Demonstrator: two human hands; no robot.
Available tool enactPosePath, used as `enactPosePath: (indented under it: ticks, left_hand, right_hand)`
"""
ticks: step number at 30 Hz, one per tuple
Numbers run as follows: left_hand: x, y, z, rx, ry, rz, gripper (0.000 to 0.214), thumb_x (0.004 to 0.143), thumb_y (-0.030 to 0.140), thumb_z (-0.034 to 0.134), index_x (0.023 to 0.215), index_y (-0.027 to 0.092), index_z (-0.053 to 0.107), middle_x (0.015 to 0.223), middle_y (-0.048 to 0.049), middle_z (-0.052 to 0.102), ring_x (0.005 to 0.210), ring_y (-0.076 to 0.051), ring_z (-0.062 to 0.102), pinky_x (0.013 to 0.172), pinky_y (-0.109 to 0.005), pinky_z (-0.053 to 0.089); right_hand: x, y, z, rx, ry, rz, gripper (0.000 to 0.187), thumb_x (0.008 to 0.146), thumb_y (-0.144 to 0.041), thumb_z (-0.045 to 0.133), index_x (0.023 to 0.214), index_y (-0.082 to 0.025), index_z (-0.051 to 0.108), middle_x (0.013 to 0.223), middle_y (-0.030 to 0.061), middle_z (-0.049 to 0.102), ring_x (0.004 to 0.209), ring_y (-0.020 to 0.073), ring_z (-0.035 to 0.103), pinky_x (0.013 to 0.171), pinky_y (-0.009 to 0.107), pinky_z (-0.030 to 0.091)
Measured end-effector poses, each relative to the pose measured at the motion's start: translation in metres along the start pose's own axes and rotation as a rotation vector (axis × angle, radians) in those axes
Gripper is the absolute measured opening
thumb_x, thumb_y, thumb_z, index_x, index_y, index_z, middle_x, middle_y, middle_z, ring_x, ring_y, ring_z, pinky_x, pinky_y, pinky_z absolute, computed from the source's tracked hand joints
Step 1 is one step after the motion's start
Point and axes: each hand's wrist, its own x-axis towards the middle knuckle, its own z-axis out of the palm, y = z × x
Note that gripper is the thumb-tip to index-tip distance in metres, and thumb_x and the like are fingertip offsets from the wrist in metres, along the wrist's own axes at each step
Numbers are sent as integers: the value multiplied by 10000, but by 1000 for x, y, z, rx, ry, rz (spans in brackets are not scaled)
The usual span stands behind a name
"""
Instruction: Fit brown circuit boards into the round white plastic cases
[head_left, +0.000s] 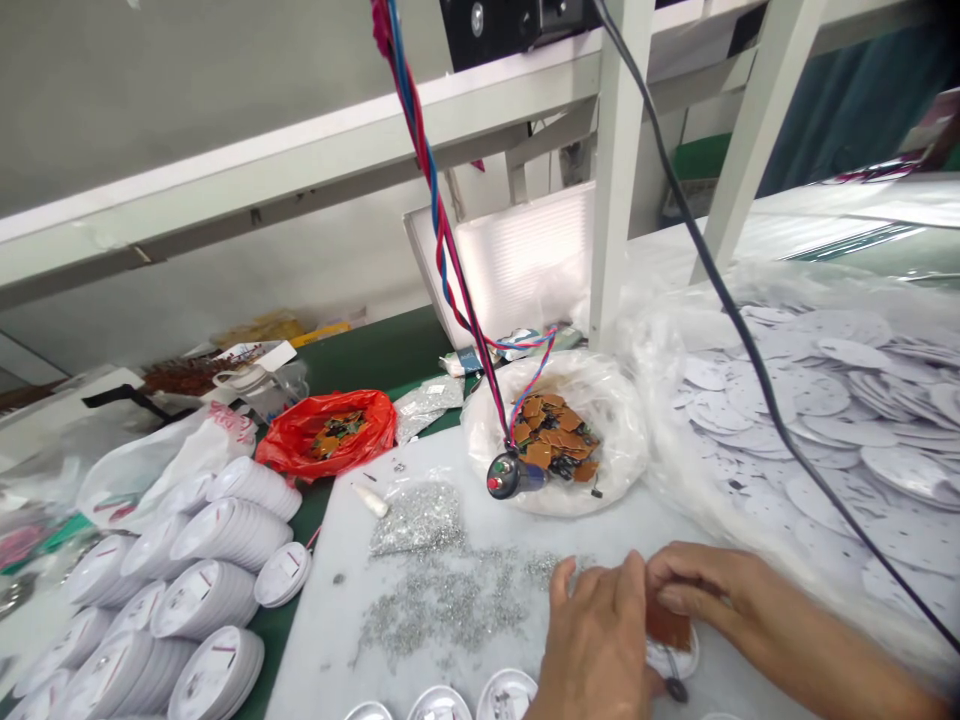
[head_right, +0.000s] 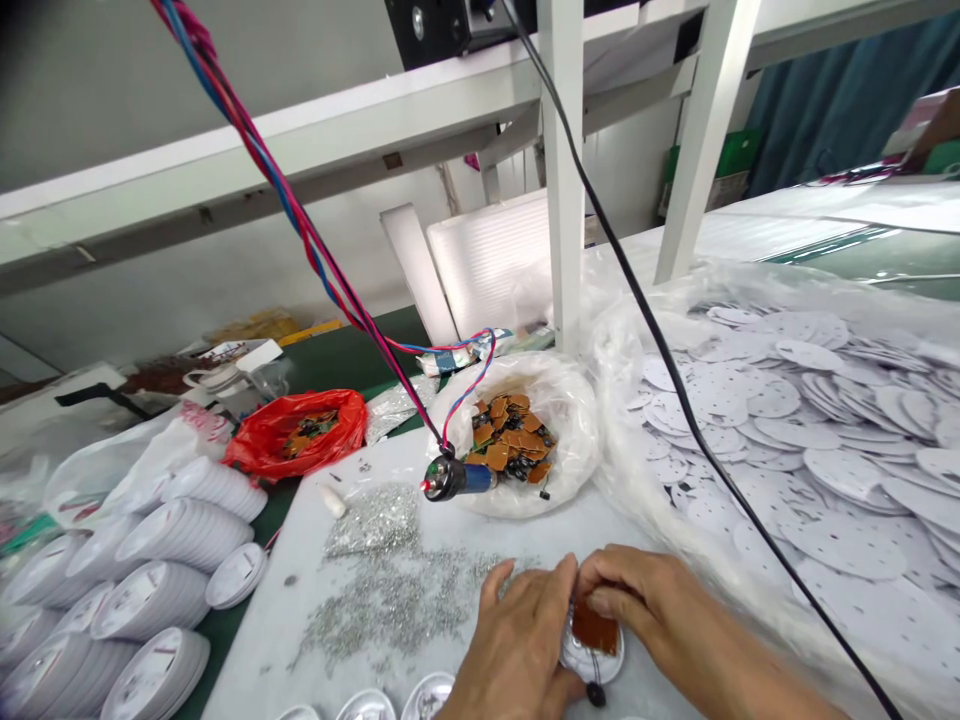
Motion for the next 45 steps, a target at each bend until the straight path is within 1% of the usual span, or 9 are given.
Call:
enactPosePath:
  ticks: [5,10,18,25,28,35,37,41,45]
  left_hand:
    - [-1,3,-4,-39,-15,-74,815,748,61,768,1516,142,507,1384,-173,728,1337,-363,642,1310,-653,243]
    - [-2,5,-7,-94,-15,-91,663,722,47,669,1353,187,518,1389,-148,716,1340,-318,634,1333,-624,194]
    - [1,-3,3,-87,24,-49,527,671,7,697,1106,239,511,1226,-94,736,1230,-317,673,1314,-678,212]
    - [1,-15,13,-16,64,11,490,731,46,754,1131,230,539,1185,-89,745,1177,-311,704,1282,-677,312]
    - [2,-19,18,51,112,71,366,818,125,778,1119,215,592,1151,-92,768,1164,-306,726,1245,-662,391]
    - [-2,-39,37,293,268,270,343,930,331,810,1249,239,725,1448,-144,708,1215,-326,732,1144,-625,541]
    - [-3,-46,48,350,340,261,266,988,359,736,1234,260,753,1452,-135,705,1213,-322,729,1101,-602,581]
    - [7,-46,73,432,445,247,187,1052,324,639,1133,273,800,1371,-105,748,1198,-304,731,1077,-576,603]
    - [21,-35,88,400,481,102,269,1056,383,620,1222,253,787,1308,-139,765,1171,-340,739,1032,-584,632]
  right_hand:
    - [-2,-4,3,-41,8,-46,345,1036,-431,505,828,-269,727,790,17,752,734,213,703,734,316,558]
    - [0,-3,6,-87,54,-58,366,1023,-440,495,813,-267,740,803,34,751,740,221,702,727,324,553]
    - [-1,-7,0,-79,13,-43,389,1046,-478,497,813,-254,713,778,26,757,731,212,712,712,300,566]
    - [-1,-5,5,-125,17,-65,378,1056,-391,469,819,-251,727,799,30,737,724,200,697,705,301,561]
    - [0,1,8,-145,36,-90,380,1060,-374,467,821,-254,738,797,29,714,699,192,678,688,302,555]
    - [5,26,19,-184,138,-156,335,1045,-351,488,877,-272,768,809,28,674,714,191,675,680,301,562]
    - [6,31,20,-192,185,-160,280,1032,-344,519,927,-275,769,813,23,699,731,199,692,698,306,578]
    - [0,42,11,-212,318,-134,294,1021,-380,575,1239,-259,730,856,29,758,738,221,733,718,328,624]
    - [-16,63,5,-314,427,-206,263,1026,-432,583,1089,-279,787,1053,80,798,992,285,772,852,366,647]
